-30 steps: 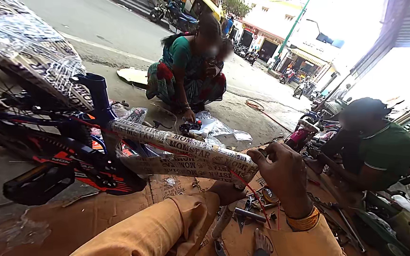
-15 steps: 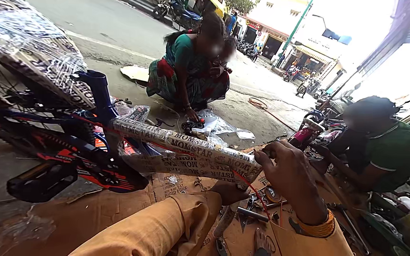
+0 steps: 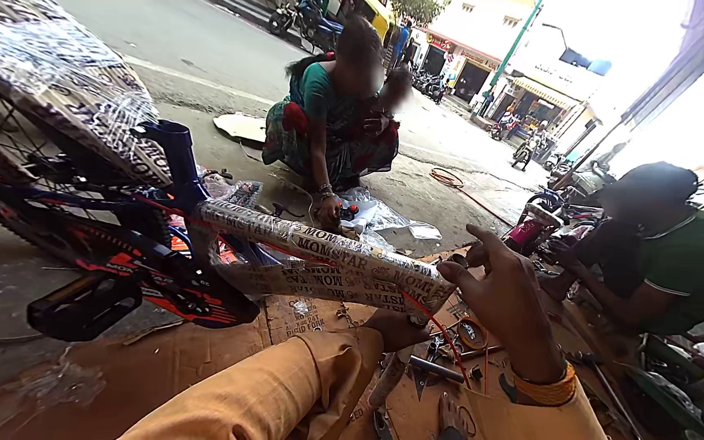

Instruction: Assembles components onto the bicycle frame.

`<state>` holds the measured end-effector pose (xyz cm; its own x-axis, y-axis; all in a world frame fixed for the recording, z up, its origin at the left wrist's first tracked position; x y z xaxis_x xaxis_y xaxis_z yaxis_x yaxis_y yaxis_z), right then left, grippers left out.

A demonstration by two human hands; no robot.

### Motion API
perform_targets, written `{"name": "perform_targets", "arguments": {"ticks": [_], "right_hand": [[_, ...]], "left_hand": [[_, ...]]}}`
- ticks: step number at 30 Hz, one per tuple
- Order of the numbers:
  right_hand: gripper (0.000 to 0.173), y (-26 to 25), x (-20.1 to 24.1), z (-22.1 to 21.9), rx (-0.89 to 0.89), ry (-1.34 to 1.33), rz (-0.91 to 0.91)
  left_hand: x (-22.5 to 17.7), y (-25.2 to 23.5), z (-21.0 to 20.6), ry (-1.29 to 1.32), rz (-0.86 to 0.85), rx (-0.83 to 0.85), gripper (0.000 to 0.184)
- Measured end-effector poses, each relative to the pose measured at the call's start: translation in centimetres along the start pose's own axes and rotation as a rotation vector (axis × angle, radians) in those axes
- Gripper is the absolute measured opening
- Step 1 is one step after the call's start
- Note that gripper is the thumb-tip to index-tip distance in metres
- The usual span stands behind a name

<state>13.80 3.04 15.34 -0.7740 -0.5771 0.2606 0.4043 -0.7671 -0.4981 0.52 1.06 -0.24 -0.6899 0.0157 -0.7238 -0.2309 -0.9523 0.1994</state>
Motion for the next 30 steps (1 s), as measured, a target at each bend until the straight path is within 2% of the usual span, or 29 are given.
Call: {"name": "perform_targets", "arguments": {"ticks": [4, 7, 10, 13, 15, 18, 21, 24, 30], "right_hand": [[0.057, 0.6, 0.8, -0.3, -0.056, -0.013, 0.008], [0.048, 0.7, 0.3, -0.1, 0.026, -0.120, 0.047], [0.045, 0.3, -0.9, 0.2, 0.138, -0.253, 0.082], [0.040, 0.2, -1.4, 0.2, 0.163, -0.319, 0.085], [0.045, 0.3, -1.4, 0.2, 0.160, -0.330, 0.063], [0.053, 0.3, -1.4, 0.5, 0.143, -0.248, 0.004], [0.048, 0.8, -0.8, -0.1, -0.011, -0.038, -0.031], [0.053, 1.0, 0.1, -0.9, -0.096, 0.110, -0.063], [0.050, 0.9, 0.8, -0.8, -0.096, 0.135, -0.073]], "left_hand": [[0.0, -0.1, 0.0, -0.011, -0.013, -0.003, 0.056], [-0.3, 0.2, 0.2, 0.003, 0.007, 0.009, 0.057], [-1.1, 1.2, 0.9, 0.075, 0.013, 0.010, 0.057], [-1.6, 1.5, 1.2, 0.083, 0.009, 0.009, 0.056], [-1.4, 1.4, 1.1, 0.068, 0.006, 0.008, 0.056], [-0.2, 0.1, 0.1, -0.001, -0.012, -0.003, 0.055], [-0.1, -0.1, 0.0, 0.003, -0.008, -0.005, 0.054], [-0.3, 0.2, 0.2, -0.002, -0.025, -0.004, 0.055], [-1.2, 0.9, 0.9, 0.012, -0.050, 0.016, 0.052]]}}
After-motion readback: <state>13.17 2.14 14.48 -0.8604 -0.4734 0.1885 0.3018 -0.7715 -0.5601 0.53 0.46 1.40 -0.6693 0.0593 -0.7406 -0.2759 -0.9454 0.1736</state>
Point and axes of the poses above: each hand's wrist, its own y-axis away from the middle knuckle, its own z-axis out of the back of the hand, x = y × z, the point moved 1 cm from there along -y, towards the middle knuckle, and after that the axes turned 8 degrees about -z, right-handed, at the moved point
